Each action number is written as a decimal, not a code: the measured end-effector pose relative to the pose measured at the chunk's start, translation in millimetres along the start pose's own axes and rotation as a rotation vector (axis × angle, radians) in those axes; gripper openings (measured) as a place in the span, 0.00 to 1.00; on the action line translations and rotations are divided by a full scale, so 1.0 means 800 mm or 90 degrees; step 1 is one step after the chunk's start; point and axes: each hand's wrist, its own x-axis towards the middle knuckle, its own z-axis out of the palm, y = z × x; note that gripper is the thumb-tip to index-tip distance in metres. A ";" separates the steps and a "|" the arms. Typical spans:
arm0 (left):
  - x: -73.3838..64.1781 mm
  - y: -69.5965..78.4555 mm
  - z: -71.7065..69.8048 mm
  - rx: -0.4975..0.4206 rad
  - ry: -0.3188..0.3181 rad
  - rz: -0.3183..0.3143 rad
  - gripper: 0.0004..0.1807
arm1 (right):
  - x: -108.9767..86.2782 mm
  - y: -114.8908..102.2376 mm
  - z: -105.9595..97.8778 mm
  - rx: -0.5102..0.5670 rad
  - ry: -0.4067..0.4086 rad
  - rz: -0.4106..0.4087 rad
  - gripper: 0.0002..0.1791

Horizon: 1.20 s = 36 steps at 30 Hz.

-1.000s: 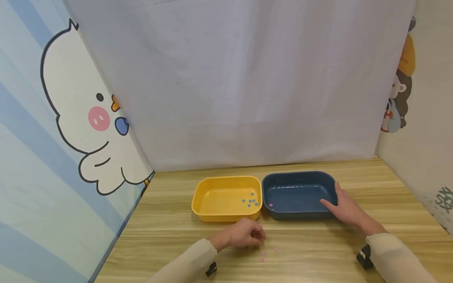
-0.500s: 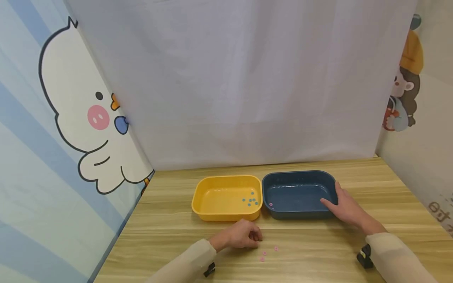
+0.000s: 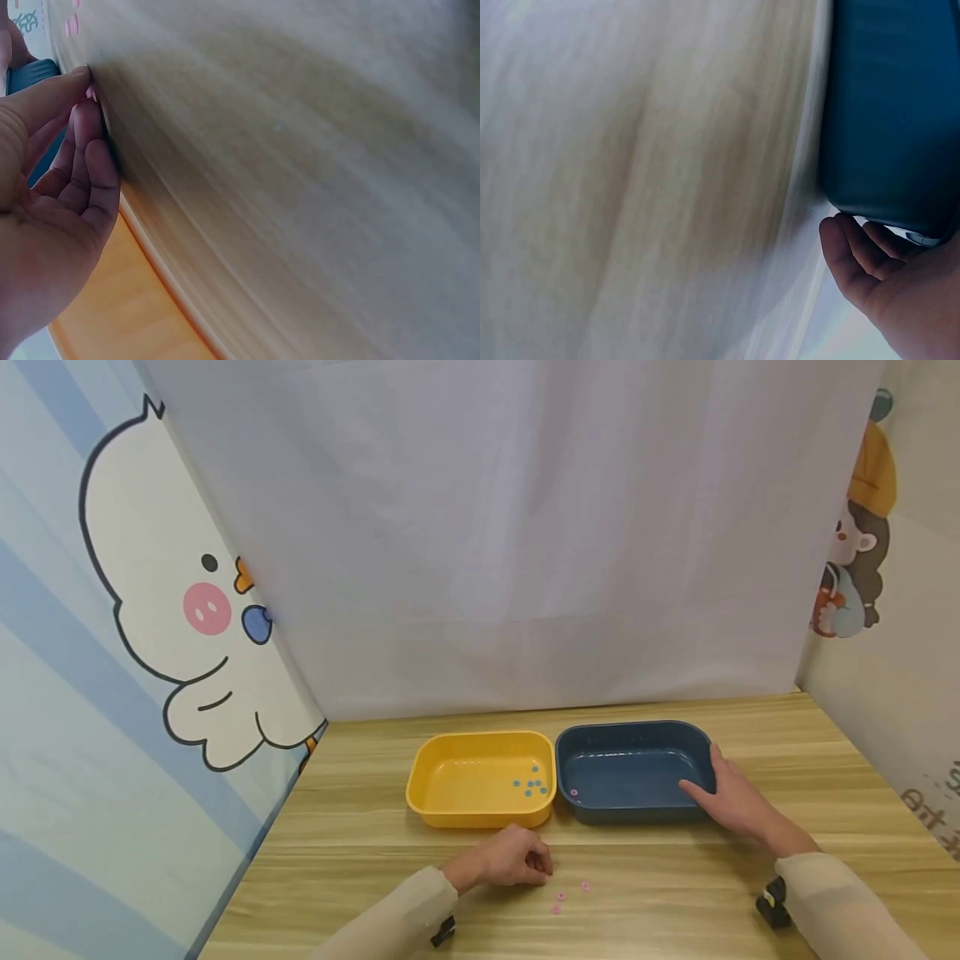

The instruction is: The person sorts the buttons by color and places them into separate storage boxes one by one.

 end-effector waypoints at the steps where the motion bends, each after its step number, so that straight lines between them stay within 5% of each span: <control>1: 0.000 0.000 0.000 0.001 0.000 -0.002 0.01 | 0.000 0.000 0.000 0.000 0.000 0.000 0.54; 12: 0.000 0.001 0.000 -0.006 -0.008 -0.032 0.04 | -0.001 -0.003 -0.001 -0.008 0.002 0.002 0.54; 22: -0.001 0.002 -0.001 0.002 -0.005 -0.016 0.08 | 0.000 -0.002 -0.001 -0.003 0.001 0.003 0.54; 36: 0.000 0.014 -0.017 -0.072 0.026 -0.029 0.04 | -0.001 -0.003 -0.001 -0.005 0.003 0.006 0.54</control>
